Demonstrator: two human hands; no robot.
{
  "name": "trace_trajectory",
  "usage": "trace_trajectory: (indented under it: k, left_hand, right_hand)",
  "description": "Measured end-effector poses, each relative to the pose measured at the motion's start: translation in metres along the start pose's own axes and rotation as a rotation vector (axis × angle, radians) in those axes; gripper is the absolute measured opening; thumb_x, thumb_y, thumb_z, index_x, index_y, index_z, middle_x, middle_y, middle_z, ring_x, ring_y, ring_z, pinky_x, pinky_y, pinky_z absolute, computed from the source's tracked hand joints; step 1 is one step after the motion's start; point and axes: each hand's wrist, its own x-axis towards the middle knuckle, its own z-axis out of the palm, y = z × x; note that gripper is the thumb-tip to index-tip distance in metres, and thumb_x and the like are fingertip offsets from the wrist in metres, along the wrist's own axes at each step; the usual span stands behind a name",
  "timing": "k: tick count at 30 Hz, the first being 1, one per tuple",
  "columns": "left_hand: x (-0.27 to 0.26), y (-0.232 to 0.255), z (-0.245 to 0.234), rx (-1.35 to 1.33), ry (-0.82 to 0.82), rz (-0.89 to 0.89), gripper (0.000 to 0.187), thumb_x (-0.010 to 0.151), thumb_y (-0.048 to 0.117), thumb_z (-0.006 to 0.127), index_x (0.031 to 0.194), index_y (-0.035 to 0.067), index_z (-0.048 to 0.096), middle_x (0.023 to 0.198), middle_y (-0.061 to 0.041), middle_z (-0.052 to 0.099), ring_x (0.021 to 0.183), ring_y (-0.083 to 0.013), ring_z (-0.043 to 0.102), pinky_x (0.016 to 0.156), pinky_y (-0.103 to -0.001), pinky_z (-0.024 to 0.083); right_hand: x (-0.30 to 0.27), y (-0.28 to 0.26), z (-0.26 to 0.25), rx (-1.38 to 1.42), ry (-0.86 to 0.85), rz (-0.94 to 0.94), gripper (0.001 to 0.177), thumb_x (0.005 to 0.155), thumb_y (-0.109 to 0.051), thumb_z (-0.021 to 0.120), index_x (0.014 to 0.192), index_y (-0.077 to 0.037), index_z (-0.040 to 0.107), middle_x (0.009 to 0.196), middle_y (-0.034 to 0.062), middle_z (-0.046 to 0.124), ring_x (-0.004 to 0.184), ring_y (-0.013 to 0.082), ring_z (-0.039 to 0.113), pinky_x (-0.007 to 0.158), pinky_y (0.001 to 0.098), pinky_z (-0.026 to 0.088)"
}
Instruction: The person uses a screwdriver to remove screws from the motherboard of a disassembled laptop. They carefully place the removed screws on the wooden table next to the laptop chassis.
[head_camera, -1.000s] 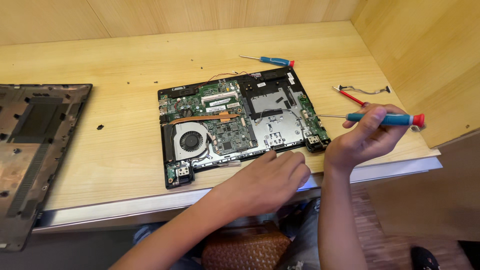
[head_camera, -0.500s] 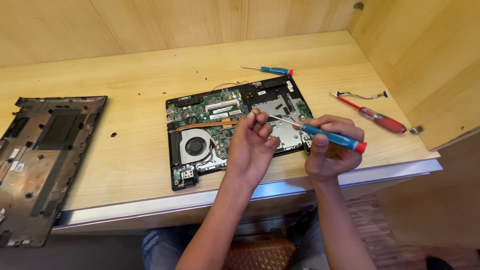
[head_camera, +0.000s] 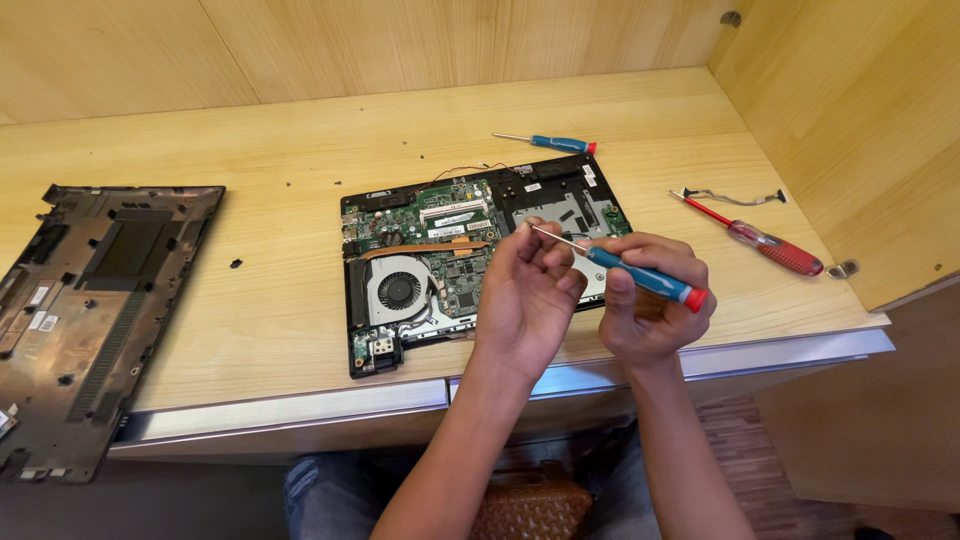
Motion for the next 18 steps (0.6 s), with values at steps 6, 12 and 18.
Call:
trace_trajectory:
  k: [6, 12, 18]
  left_hand:
    - [-0.001, -0.012, 0.002, 0.074, 0.044, -0.028, 0.013, 0.094, 0.026, 0.056, 0.093, 0.014, 0.06, 0.086, 0.007, 0.06, 0.072, -0.0044, 0.052, 0.058, -0.02, 0.037]
    - [0.001, -0.004, 0.005, 0.103, 0.036, 0.017, 0.013, 0.095, 0.024, 0.054, 0.093, 0.012, 0.059, 0.088, 0.004, 0.059, 0.072, -0.0064, 0.051, 0.057, -0.022, 0.037]
    - [-0.003, 0.004, 0.014, 0.249, 0.001, 0.078, 0.007, 0.097, 0.02, 0.048, 0.096, 0.014, 0.051, 0.089, 0.005, 0.055, 0.075, -0.0069, 0.051, 0.06, -0.024, 0.037]
  right_hand:
    - [0.001, 0.001, 0.0, -0.024, -0.027, -0.034, 0.024, 0.087, -0.009, 0.068, 0.085, 0.008, 0.052, 0.079, 0.0214, 0.059, 0.072, 0.0354, 0.068, 0.063, 0.0421, 0.059]
    - [0.007, -0.006, 0.002, 0.02, 0.014, 0.009, 0.024, 0.093, -0.011, 0.061, 0.088, 0.009, 0.048, 0.08, 0.0217, 0.056, 0.073, 0.0358, 0.067, 0.064, 0.0437, 0.059]
    - [0.006, -0.006, 0.003, 0.034, 0.003, 0.014, 0.024, 0.094, -0.01, 0.06, 0.088, 0.009, 0.046, 0.081, 0.0211, 0.054, 0.073, 0.0355, 0.066, 0.063, 0.0448, 0.059]
